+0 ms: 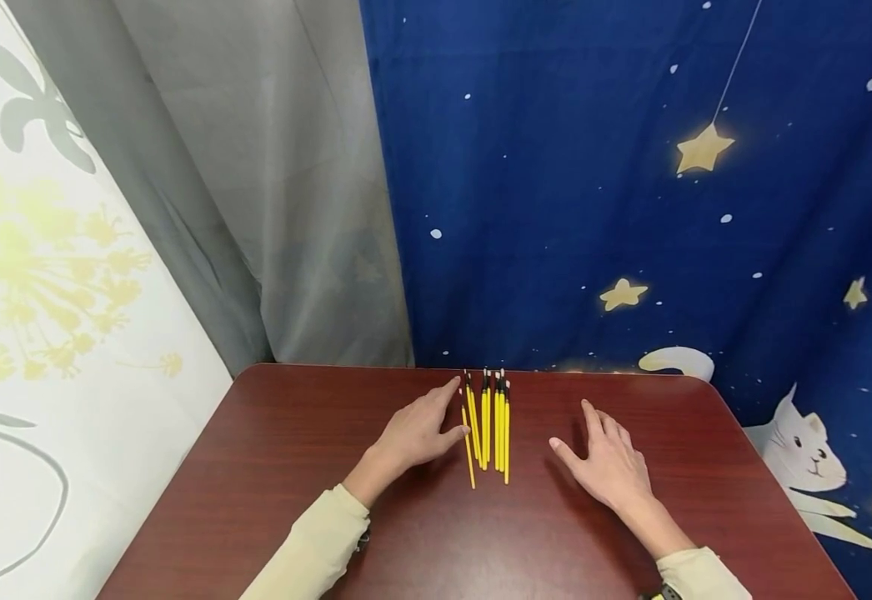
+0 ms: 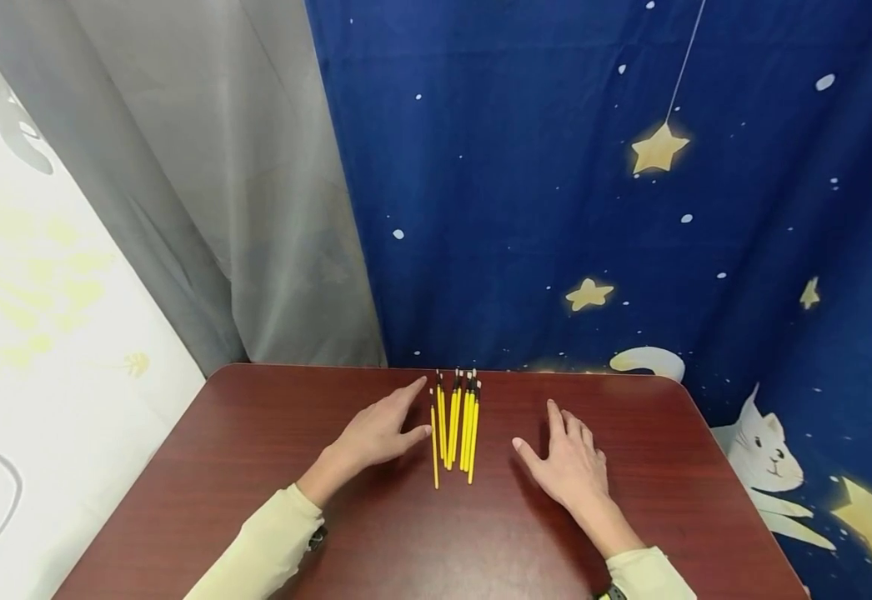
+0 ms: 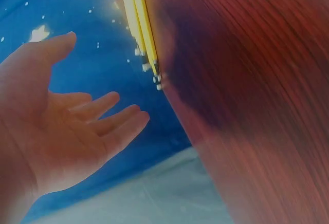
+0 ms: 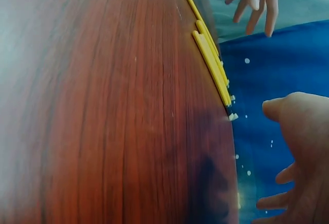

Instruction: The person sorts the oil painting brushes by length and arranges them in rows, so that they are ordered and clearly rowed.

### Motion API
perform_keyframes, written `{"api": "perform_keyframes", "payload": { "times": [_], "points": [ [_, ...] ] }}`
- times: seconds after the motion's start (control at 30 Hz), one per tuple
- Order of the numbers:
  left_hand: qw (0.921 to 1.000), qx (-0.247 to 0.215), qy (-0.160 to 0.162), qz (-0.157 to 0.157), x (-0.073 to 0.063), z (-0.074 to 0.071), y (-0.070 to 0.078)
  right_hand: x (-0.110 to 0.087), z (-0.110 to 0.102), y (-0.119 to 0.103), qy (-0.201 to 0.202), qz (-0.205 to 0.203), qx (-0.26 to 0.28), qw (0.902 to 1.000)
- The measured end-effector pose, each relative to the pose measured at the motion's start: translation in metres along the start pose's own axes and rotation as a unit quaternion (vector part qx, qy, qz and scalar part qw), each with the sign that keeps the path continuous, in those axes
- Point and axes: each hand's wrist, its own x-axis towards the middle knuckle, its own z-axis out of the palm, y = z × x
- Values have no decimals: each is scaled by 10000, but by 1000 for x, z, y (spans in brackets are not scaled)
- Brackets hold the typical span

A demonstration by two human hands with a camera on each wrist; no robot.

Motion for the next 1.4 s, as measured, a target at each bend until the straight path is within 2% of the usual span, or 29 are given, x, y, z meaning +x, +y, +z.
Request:
{"api": "perform_keyframes", "payload": {
  "times": [0.23,0.37,0.7,0.93,1.17,1.4],
  "points": [
    [9991,372,-175,-37,12,13,14,8,10,-9,-210,46,56,9998],
    [9985,510,-168,-85,18,18,22,13,16,-13,-281,42,30,9996],
    [9964,796,-268,-95,37,27,36,20,24,-31,-55,-324,34,9995],
    [9933,1134,-42,-219,51,40,40,27,32,-41,24,-374,41,9993],
    [9915,1232,181,-377,67,47,44,40,39,-49,49,-271,212,9994],
    [9897,1324,172,-515,80,55,49,45,47,-53,-121,-175,367,9991]
  ]
}}
